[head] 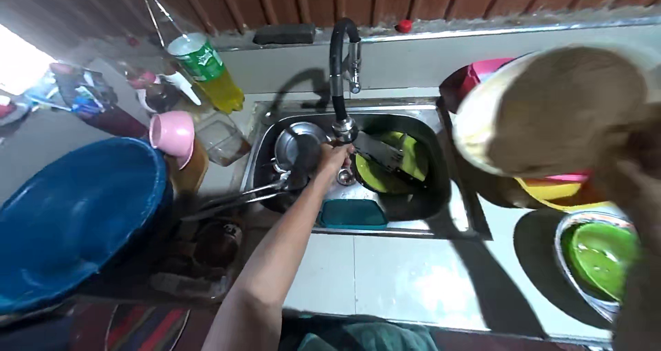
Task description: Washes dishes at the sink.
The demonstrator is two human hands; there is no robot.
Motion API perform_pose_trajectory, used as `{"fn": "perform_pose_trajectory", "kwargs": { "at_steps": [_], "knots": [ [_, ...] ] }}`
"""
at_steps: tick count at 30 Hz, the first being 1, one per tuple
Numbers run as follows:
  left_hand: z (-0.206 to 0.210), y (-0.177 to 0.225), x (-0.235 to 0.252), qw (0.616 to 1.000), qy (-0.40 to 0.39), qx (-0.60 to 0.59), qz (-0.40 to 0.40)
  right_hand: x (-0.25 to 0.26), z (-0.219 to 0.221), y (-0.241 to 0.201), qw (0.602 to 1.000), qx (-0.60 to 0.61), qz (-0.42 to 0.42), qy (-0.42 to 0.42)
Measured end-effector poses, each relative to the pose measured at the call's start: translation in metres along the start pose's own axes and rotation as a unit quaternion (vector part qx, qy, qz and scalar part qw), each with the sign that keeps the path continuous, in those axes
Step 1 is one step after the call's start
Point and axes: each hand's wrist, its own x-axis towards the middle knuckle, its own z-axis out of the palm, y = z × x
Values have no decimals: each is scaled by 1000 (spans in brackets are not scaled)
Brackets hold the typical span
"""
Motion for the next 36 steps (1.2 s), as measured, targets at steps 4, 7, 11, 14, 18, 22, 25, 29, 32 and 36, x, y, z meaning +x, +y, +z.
{"fn": "perform_pose_trajectory", "kwargs": {
  "at_steps": [4,7,11,14,18,22,25,29,32,36],
  "knots": [
    [-15,-2,-33,990,-121,0,-78,13,118,-21,978,99,105,-152],
    [-30,-8,-48,962,-176,-130,-163,10,182,-45,924,212,198,-248],
    [-41,-18,-52,971,-37,-197,-132,13,230,-66,966,49,46,-249],
    [-33,-25,-53,982,-1,-160,-96,12,264,-85,973,-30,-109,-201],
    [-29,-30,-47,991,-14,-110,-69,2,298,-112,920,137,-116,-348],
    [-52,-31,-43,985,4,-156,-67,14,293,-91,904,131,-134,-383],
    [-41,-32,-44,977,-36,-190,-88,11,293,-95,921,233,6,-313],
    [-38,-35,-39,976,-52,-197,-73,6,307,-102,880,278,-114,-367],
    [-43,-35,-39,974,-44,-205,-83,16,303,-86,938,167,-99,-286],
    [-31,-32,-39,975,-64,-194,-86,3,298,-120,901,344,20,-265]
  ]
}}
